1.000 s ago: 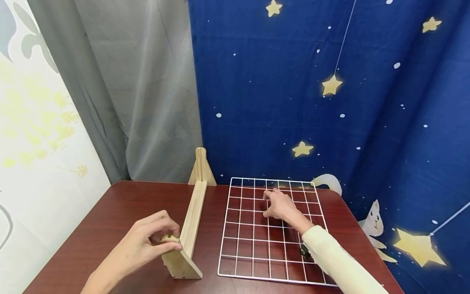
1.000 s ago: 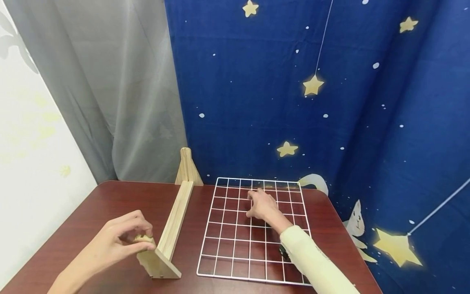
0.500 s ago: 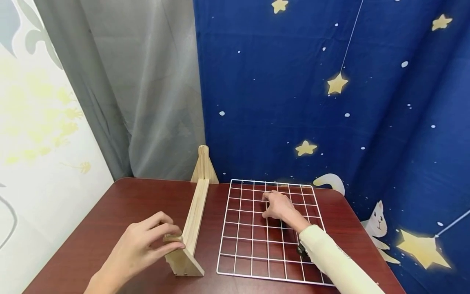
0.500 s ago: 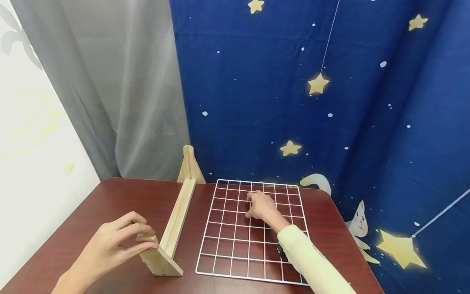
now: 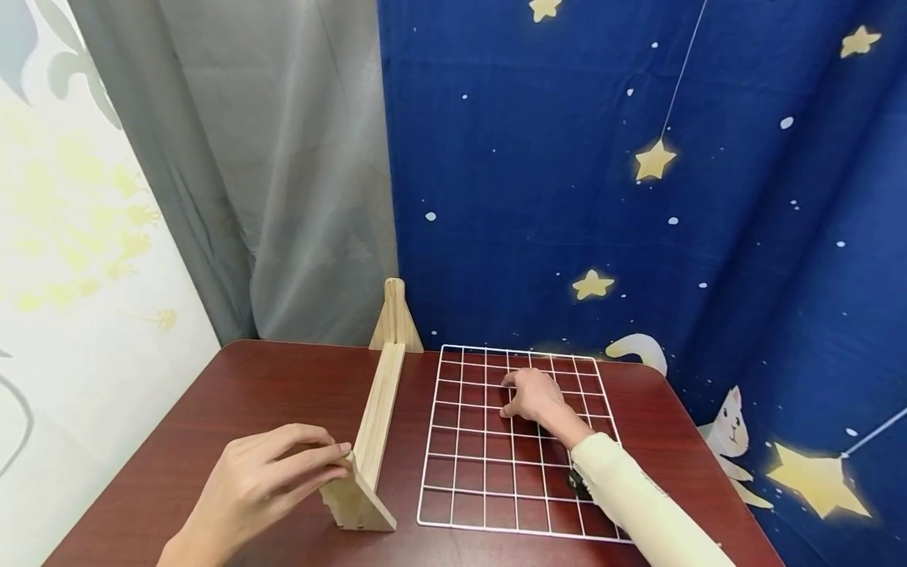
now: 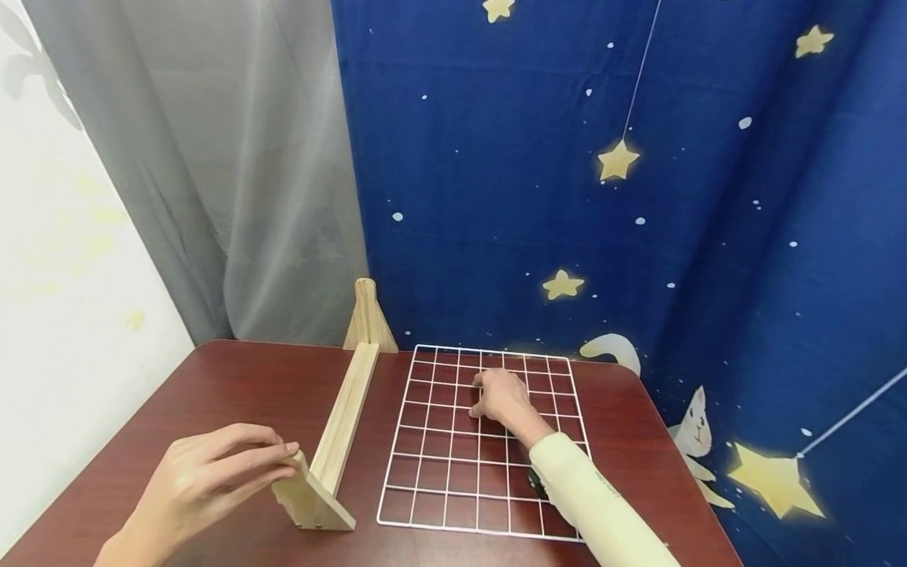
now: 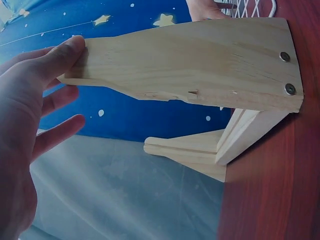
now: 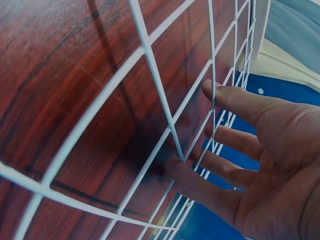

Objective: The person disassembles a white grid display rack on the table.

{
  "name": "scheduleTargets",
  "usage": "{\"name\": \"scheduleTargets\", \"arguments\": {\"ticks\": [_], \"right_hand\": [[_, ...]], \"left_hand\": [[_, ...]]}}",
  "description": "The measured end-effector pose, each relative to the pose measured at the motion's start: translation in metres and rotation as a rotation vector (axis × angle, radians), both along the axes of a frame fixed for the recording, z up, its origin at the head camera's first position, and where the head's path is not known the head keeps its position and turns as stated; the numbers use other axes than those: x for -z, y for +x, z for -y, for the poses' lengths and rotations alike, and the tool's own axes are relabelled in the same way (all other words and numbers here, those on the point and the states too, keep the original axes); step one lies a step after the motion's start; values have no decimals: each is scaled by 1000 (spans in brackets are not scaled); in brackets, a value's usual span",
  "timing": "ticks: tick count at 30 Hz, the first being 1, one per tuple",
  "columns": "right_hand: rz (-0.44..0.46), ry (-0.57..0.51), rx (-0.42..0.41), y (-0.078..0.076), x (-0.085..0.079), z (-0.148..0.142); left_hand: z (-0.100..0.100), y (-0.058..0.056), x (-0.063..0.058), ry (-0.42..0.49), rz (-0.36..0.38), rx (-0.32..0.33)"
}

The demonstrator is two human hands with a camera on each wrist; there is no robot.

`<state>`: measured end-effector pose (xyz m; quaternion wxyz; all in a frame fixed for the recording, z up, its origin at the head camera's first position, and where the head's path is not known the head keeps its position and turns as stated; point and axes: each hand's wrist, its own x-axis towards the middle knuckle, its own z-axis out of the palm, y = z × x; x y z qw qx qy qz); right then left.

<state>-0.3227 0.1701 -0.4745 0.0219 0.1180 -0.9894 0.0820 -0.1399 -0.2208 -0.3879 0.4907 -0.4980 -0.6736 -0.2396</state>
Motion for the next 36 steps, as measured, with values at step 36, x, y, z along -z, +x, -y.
{"name": "scheduleTargets", "arguments": {"ticks": [36], "right_hand": [[14,81,-107,-2,3,1]], "left_hand": [[-1,1,-3,-14,15,4]]}}
